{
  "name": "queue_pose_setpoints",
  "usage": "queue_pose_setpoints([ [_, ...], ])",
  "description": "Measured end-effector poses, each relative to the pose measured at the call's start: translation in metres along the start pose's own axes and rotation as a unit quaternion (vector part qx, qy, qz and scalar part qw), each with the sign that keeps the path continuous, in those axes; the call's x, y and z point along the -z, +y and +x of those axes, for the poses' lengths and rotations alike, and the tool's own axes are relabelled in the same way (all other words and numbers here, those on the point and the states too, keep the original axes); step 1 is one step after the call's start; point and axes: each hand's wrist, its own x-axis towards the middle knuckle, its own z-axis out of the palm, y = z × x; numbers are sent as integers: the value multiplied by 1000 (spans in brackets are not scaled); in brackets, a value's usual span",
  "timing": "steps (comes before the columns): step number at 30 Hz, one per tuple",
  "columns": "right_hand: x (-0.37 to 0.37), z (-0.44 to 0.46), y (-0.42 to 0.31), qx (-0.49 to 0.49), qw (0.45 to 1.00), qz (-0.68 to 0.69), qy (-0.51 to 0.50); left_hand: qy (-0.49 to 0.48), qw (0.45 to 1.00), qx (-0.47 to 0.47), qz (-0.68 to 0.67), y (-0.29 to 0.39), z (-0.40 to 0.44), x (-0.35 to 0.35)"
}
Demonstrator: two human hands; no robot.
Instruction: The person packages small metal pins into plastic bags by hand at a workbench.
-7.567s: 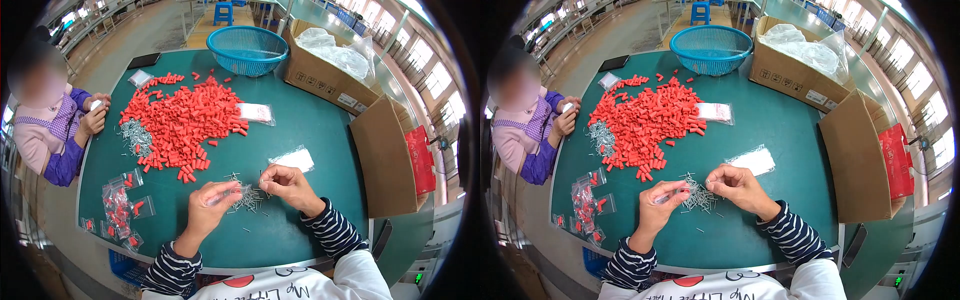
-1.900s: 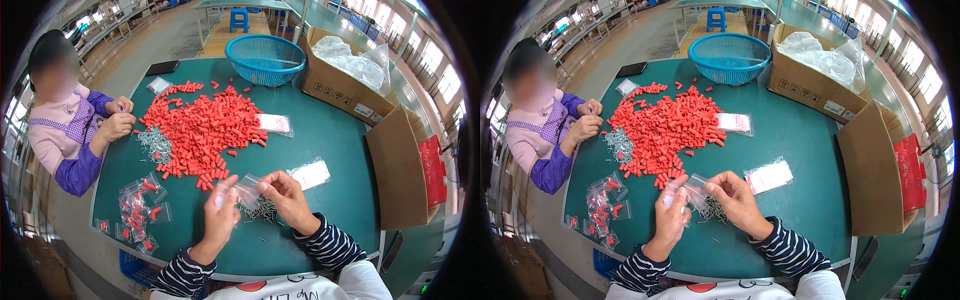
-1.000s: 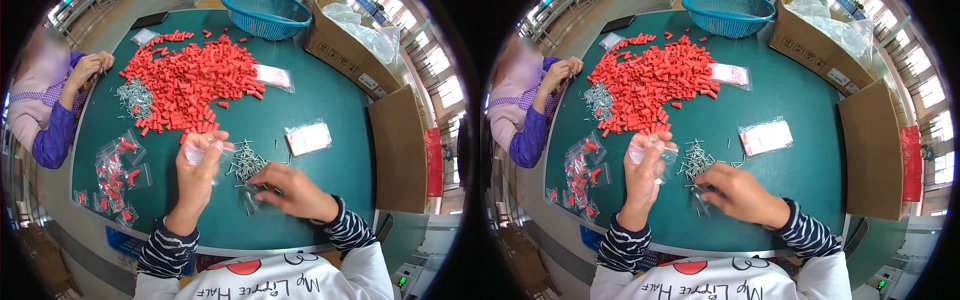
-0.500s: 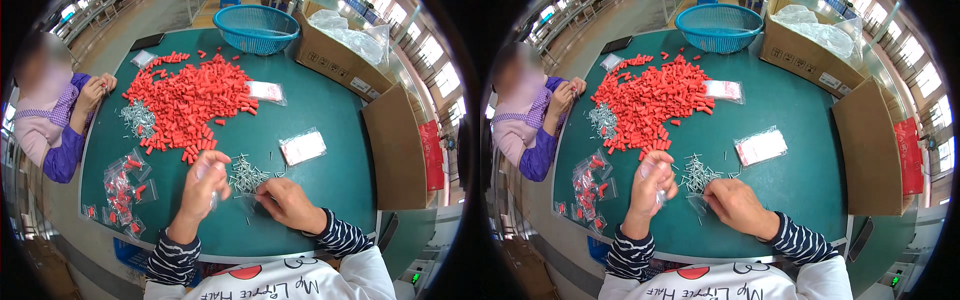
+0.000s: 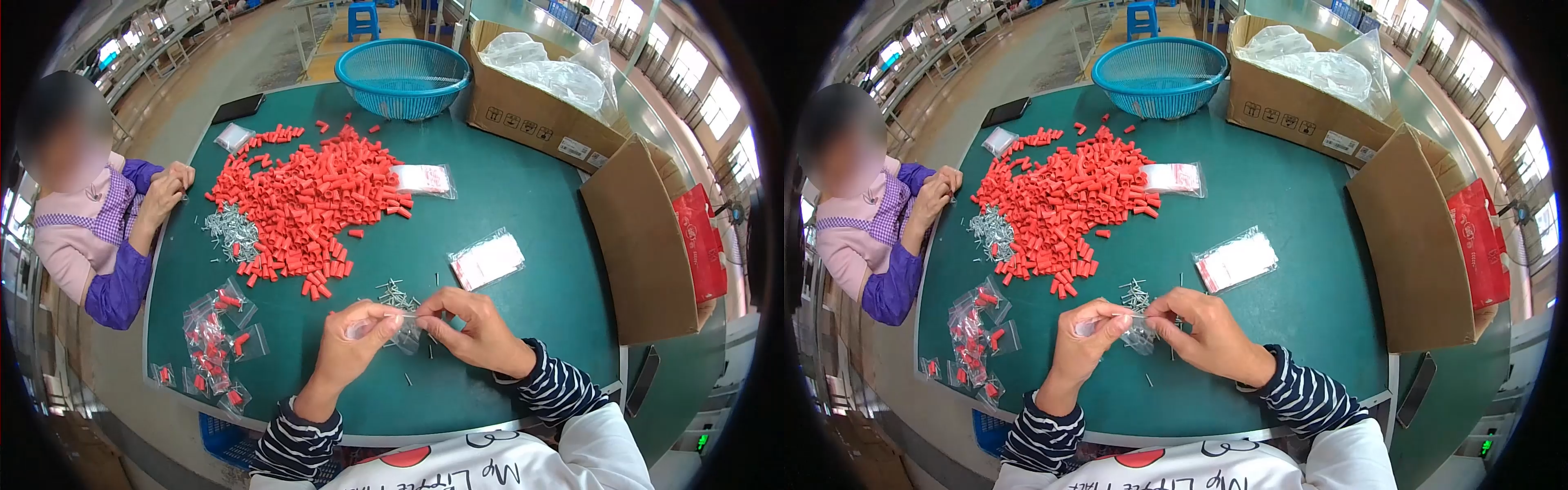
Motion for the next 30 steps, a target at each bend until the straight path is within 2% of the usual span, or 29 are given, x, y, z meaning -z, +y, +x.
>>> queue_pose_setpoints([
  [4, 2, 2, 0, 16, 999, -37, 1, -36, 995, -32, 83, 3, 0, 2],
  [10, 5, 6, 1, 24, 999, -40, -25, -3, 987, -102, 125, -5, 0, 6],
  [13, 6, 8, -4, -5, 1000, -21, -13, 40, 989, -103, 102, -10, -1, 8],
  [19, 12, 6, 1, -32, 999, -10, -39, 48, 988, -136, 50, -20, 5, 6],
  [22, 12, 5, 4, -29, 999, -13, -42, 29, 994, -100, -30, -18, 4, -1],
  [25, 11, 3, 7, -14, 999, -23, -39, 17, 998, -17, -50, -10, 1, -5],
  [28, 11, 2, 9, -4, 999, -23, -28, -12, 999, -2, 35, -9, 0, 0],
  [30, 13, 2, 11, -6, 999, -18, -28, -27, 999, -26, 40, -11, 0, 1],
])
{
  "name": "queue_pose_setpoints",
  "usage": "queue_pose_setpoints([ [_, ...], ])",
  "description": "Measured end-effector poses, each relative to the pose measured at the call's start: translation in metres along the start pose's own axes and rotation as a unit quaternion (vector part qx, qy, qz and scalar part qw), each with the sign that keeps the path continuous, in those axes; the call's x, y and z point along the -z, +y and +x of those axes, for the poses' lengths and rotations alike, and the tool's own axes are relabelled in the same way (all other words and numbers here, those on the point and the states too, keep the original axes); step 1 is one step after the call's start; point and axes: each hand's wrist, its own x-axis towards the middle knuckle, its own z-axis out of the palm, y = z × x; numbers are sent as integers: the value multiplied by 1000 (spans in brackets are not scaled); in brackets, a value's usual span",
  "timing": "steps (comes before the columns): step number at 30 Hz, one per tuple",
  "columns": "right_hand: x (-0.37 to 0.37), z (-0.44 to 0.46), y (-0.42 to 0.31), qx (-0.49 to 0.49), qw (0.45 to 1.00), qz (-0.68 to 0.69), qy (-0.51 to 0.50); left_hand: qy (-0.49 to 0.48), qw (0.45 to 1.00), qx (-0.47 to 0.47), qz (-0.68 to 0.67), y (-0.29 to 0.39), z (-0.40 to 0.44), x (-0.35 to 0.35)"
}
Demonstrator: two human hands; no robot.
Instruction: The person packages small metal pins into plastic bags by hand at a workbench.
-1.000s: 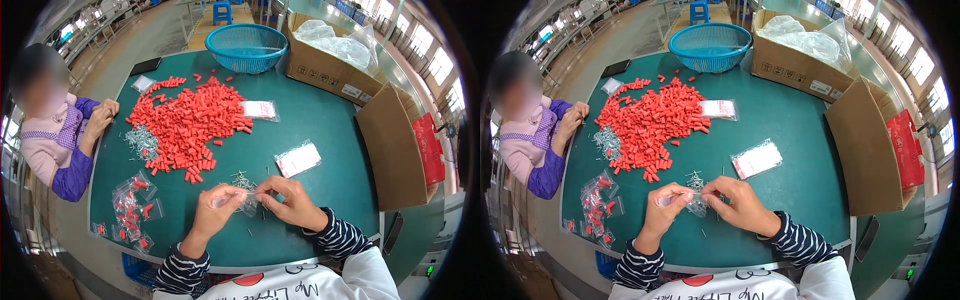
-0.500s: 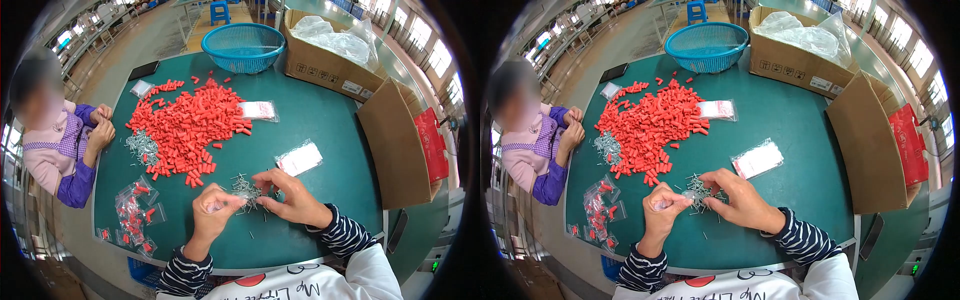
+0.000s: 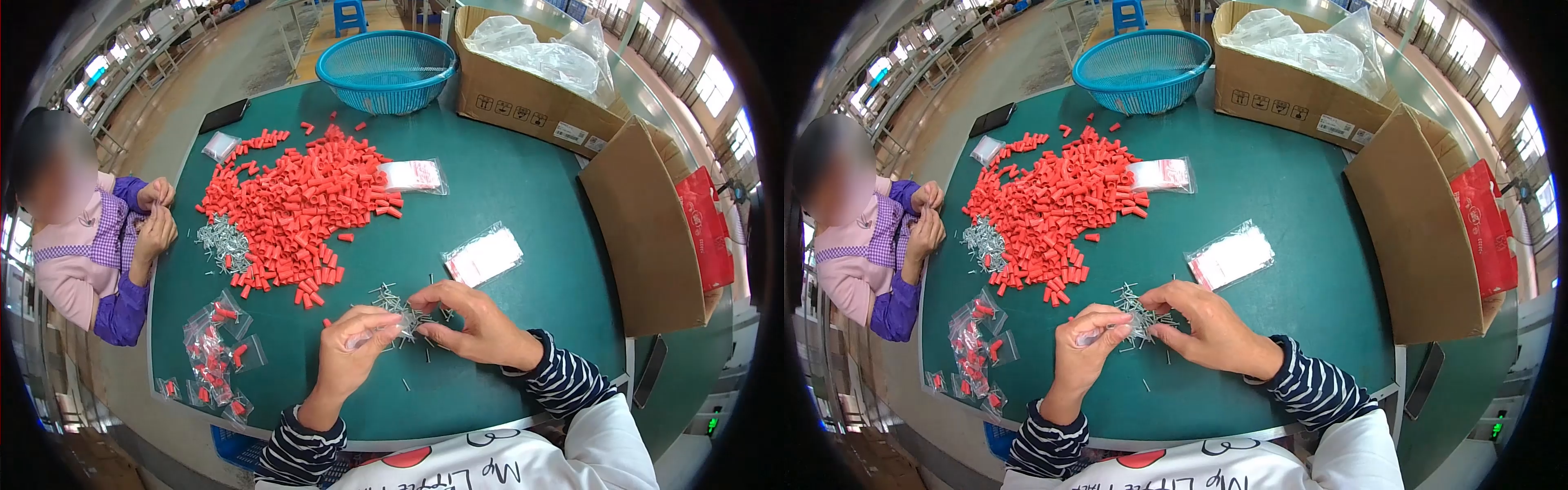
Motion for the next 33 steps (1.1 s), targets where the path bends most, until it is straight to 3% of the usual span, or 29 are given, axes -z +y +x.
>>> queue_pose_setpoints([
  [7, -8, -1, 2, -9, 997, 75, -25, -32, 993, -28, -107, -8, -1, -2],
  [13, -14, -2, 9, -34, 995, 99, -5, -21, 1000, -18, -3, 2, -1, -2],
  [16, -13, -2, 10, -30, 994, 100, 12, -1, 994, 44, -104, 6, -2, -6],
  [24, -3, -1, 10, -1, 996, 78, 37, 16, 1000, 8, -2, 4, 0, 0],
  [27, 21, 2, 4, -71, 992, 13, 100, 62, 998, 14, -12, 6, 2, 5],
  [30, 36, 1, 7, -80, 993, -79, 42, 81, 996, 38, -17, 14, 4, 6],
  [33, 34, -3, 12, -18, 982, -189, -20, 75, 996, 36, -35, 10, 4, 6],
])
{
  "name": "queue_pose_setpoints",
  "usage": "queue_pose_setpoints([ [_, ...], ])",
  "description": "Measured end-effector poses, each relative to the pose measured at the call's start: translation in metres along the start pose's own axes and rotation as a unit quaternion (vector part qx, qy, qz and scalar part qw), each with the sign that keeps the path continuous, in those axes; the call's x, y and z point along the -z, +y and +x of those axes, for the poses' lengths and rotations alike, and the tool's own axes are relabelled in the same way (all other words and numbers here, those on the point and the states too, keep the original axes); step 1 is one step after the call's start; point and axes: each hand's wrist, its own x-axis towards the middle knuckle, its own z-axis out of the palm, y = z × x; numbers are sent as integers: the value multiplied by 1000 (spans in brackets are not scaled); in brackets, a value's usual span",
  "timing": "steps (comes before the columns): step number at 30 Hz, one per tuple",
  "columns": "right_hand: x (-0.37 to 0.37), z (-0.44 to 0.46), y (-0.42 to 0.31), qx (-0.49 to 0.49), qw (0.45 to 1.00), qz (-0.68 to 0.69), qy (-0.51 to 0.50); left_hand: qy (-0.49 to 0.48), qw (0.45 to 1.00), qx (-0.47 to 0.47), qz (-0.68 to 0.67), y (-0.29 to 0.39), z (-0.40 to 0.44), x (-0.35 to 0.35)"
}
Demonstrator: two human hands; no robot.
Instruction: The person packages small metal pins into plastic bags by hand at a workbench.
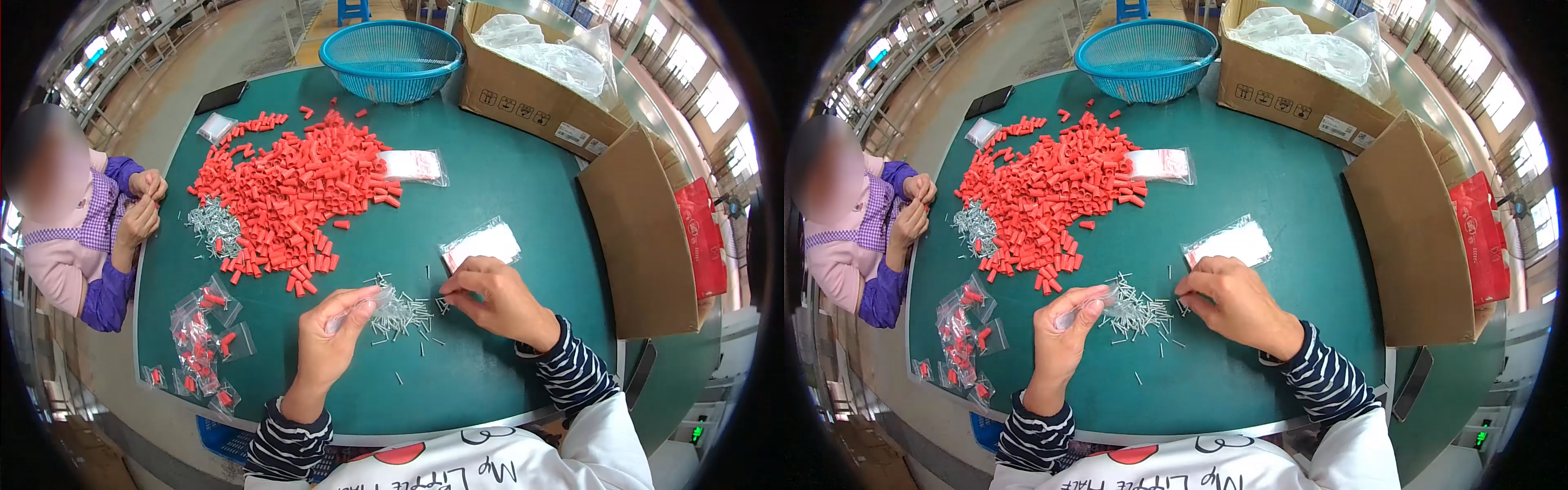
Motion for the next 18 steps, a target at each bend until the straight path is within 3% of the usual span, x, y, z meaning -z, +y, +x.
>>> queue_pose_setpoints([
  [8, -15, 9, -8, 50, 994, -95, -34, -1, 999, -14, -44, -4, -2, 3],
  [18, -37, 27, -16, 72, 957, -258, -114, -16, 999, -31, 10, -1, -1, 0],
])
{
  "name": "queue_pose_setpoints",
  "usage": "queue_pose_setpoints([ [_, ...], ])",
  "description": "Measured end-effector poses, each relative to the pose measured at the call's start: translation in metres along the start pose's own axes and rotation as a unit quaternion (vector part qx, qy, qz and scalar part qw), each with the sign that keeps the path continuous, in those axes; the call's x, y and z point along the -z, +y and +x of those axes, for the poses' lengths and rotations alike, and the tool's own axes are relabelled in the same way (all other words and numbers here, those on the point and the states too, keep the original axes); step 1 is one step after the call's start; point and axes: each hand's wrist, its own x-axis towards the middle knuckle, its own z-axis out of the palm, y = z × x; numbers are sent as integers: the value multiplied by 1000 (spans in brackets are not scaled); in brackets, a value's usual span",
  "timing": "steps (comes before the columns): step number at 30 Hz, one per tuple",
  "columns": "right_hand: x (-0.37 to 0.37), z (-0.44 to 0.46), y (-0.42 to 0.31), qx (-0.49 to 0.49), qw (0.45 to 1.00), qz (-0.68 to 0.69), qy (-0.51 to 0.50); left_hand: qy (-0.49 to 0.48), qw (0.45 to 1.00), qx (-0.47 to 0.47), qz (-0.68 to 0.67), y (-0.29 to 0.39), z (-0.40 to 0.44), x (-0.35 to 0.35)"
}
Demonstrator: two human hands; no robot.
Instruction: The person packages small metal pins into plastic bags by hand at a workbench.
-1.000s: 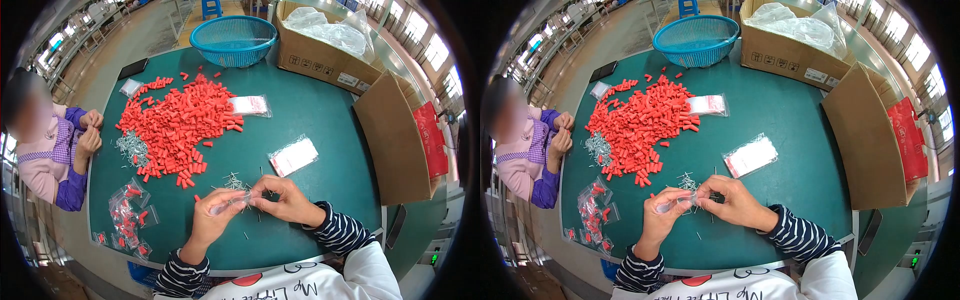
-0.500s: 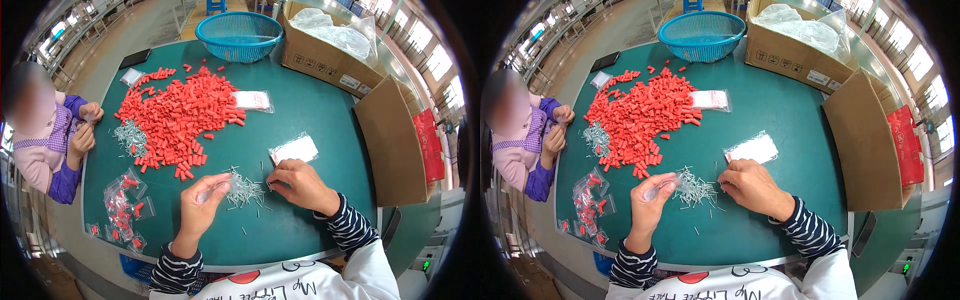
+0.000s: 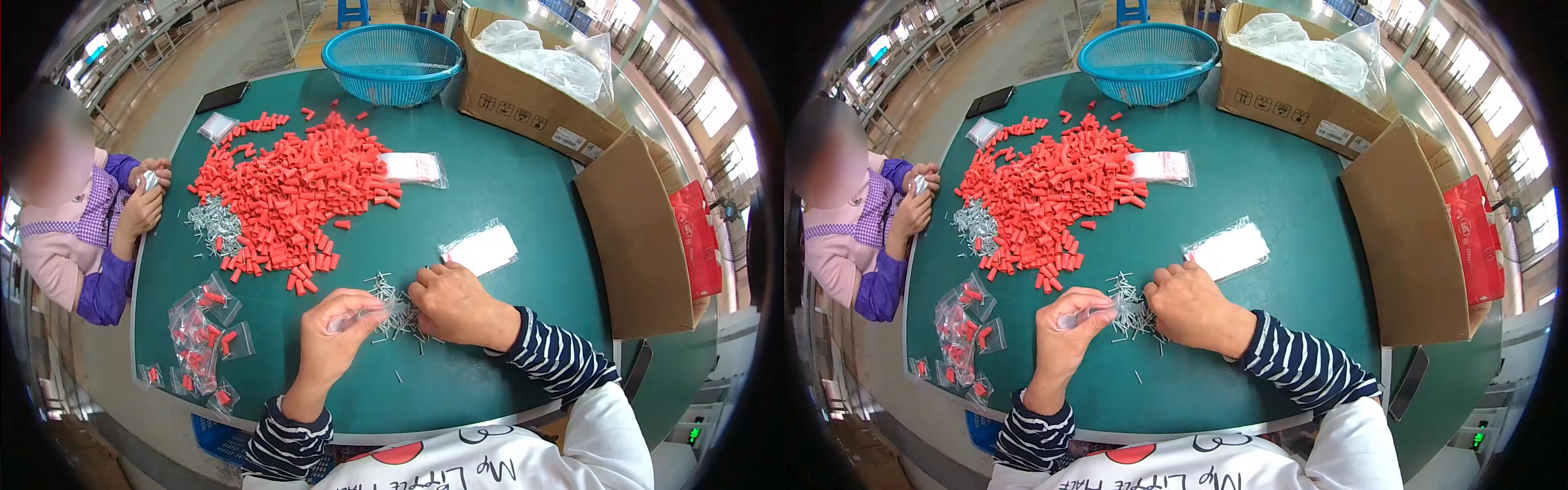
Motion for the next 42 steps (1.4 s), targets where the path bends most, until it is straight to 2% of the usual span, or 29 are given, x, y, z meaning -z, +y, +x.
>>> queue_pose_setpoints([
  [5, -2, -4, -4, -9, 999, 28, 25, -16, 998, -9, -66, -7, 0, 0],
  [10, -3, -17, 5, -12, 988, 125, 88, -21, 1000, -2, -19, 0, -3, -1],
  [16, -8, -28, 9, -63, 922, 341, 172, -22, 1000, 5, -22, -3, -3, -5],
  [19, 6, -30, 2, -121, 880, 436, 141, -23, 999, 10, -25, -4, -3, -6],
  [22, 7, -29, 1, -130, 870, 459, 126, -28, 999, 19, -27, -6, -4, -7],
  [25, 5, -27, -2, -145, 818, 541, 129, -29, 998, 29, -52, -7, -5, -9],
  [28, 7, -24, -7, -136, 799, 571, 132, -37, 998, 38, -45, -2, -5, -10],
  [35, 9, -21, -6, -134, 812, 548, 153, -37, 995, 51, -80, -7, -5, -10],
  [38, 11, -23, -5, -144, 821, 531, 154, -68, 996, 40, -39, -7, -5, -7],
  [42, 12, -24, -7, -132, 820, 537, 151, -70, 994, 48, -75, -11, -5, -8],
])
